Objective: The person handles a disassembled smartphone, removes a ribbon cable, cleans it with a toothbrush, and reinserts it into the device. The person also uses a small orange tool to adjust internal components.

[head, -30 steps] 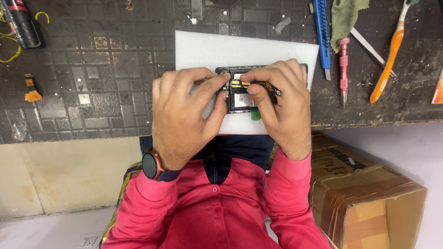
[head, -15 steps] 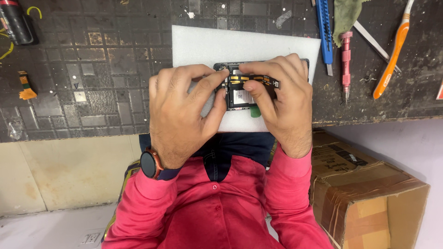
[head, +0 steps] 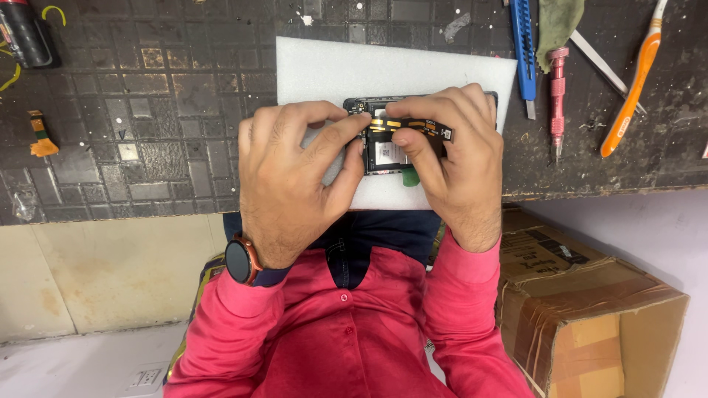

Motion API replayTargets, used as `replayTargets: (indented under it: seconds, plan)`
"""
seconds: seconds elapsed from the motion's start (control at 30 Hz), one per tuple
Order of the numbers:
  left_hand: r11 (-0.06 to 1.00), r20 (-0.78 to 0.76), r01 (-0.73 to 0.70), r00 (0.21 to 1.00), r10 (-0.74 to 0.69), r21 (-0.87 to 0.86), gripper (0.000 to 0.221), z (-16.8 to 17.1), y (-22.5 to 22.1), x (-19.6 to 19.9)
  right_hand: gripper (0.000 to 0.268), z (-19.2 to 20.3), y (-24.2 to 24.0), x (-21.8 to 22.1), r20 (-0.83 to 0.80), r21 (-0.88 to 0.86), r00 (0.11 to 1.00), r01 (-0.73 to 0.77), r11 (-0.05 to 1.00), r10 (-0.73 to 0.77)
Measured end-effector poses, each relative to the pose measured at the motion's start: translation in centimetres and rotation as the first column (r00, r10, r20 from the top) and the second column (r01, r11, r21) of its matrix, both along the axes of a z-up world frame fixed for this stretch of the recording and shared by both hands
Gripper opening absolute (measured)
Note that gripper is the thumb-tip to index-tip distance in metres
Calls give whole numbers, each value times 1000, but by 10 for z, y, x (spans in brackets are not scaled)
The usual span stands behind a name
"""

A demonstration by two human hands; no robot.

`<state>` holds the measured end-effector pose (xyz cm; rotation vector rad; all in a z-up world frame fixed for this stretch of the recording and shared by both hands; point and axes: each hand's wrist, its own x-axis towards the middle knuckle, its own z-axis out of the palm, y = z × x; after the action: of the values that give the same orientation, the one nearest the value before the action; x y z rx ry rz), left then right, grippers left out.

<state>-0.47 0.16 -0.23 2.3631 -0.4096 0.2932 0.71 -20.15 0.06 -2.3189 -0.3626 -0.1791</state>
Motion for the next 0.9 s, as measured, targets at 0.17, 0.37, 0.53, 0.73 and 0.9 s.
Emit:
replayTargets:
  seconds: [0.17, 0.37, 0.53, 0.73, 0.9]
  plan:
    - [1000, 6, -1, 1000, 1, -12, 28, 1, -1, 1, 20, -2, -2, -7, 104, 99, 993, 50, 994, -60]
    - [998, -8, -12, 1000, 12, -68, 35, -1, 0, -2, 28, -7, -2, -13, 220, 262, 967, 71, 962, -131]
    - [999, -11, -18, 1000, 17, -51, 44, 0, -2, 0, 32, -11, -6, -12, 437, 198, 899, -51, 979, -42]
    - [994, -44, 106, 993, -108, -28, 82, 9, 1, 7, 30, -17, -7, -15, 387, 336, 916, -30, 941, -109]
    - [994, -108, 105, 988, -107, -27, 79, 14, 0, 11, 29, -16, -7, -18, 220, 479, 961, 42, 877, -166]
